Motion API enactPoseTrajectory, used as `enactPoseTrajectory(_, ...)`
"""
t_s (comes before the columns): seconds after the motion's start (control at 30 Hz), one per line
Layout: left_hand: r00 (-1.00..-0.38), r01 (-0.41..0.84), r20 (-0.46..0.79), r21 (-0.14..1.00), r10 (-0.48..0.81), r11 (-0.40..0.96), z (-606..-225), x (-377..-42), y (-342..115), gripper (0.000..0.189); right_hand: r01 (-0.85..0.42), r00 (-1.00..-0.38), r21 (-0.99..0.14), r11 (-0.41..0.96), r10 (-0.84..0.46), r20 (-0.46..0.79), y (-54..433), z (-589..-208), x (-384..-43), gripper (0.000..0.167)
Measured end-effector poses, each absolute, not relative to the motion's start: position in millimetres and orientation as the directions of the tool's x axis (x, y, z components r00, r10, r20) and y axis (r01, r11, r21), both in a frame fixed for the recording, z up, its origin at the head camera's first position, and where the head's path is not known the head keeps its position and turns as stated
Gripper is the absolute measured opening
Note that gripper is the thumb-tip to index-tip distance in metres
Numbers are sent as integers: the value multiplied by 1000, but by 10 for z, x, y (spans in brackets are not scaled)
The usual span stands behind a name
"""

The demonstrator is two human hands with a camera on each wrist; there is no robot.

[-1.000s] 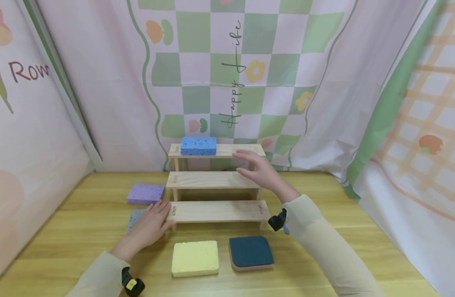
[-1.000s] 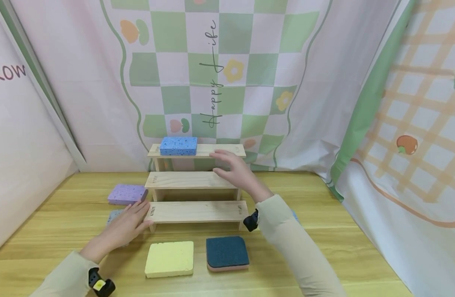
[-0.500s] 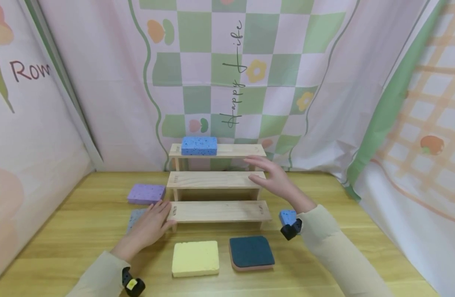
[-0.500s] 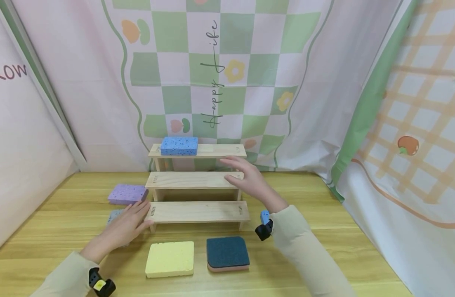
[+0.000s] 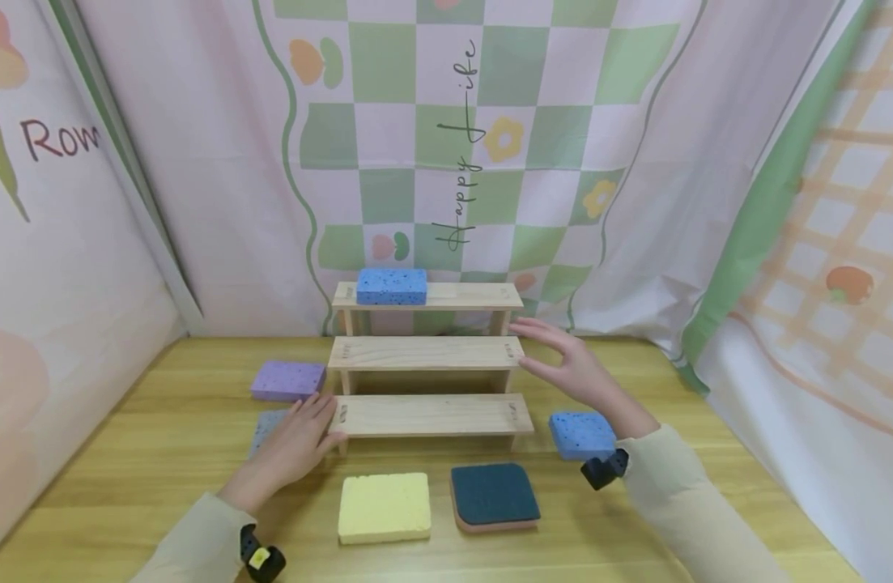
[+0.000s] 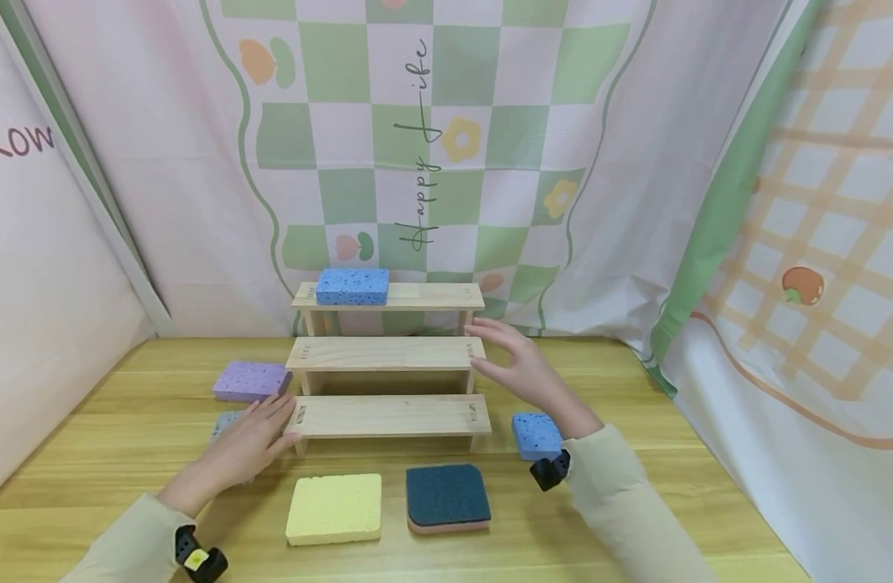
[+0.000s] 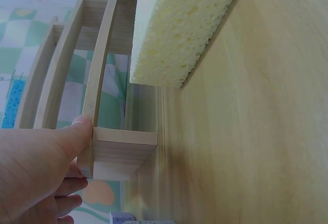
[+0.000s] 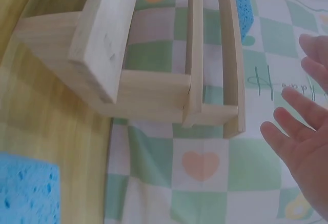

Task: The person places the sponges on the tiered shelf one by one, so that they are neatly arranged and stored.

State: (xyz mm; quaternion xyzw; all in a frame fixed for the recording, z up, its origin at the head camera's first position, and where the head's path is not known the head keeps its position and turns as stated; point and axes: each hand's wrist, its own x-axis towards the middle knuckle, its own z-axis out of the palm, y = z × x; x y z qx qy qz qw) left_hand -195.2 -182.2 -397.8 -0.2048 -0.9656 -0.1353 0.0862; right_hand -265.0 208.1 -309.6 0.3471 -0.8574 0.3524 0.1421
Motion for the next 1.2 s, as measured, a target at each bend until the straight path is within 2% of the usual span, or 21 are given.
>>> enactPoseTrajectory(0.17, -899, 422, 230, 228, 373, 877, -3973, -1940, -1825, 56, -695, -719, -485, 531, -498, 485, 2194, -3146, -2624, 47)
enactPoseTrajectory(0.43, -901, 420, 225, 237, 371, 876, -3970, -1934, -1824, 57, -637, -771, -516, 573, -461, 439, 2379, -3248, -2559, 44)
enactPoseTrajectory(0.67, -901, 420, 226, 233, 371, 877, -3984, -1940, -1816, 57, -641, -768, -512, 573, -474, 431, 2558, -3375, -2498, 43)
enactPoseTrajectory(1.2, -895, 431, 236, 230, 379, 873, -3941, -1939, -1807, 57, -563, -825, -537, 629, -470, 314, 3080, -3763, -2413, 46)
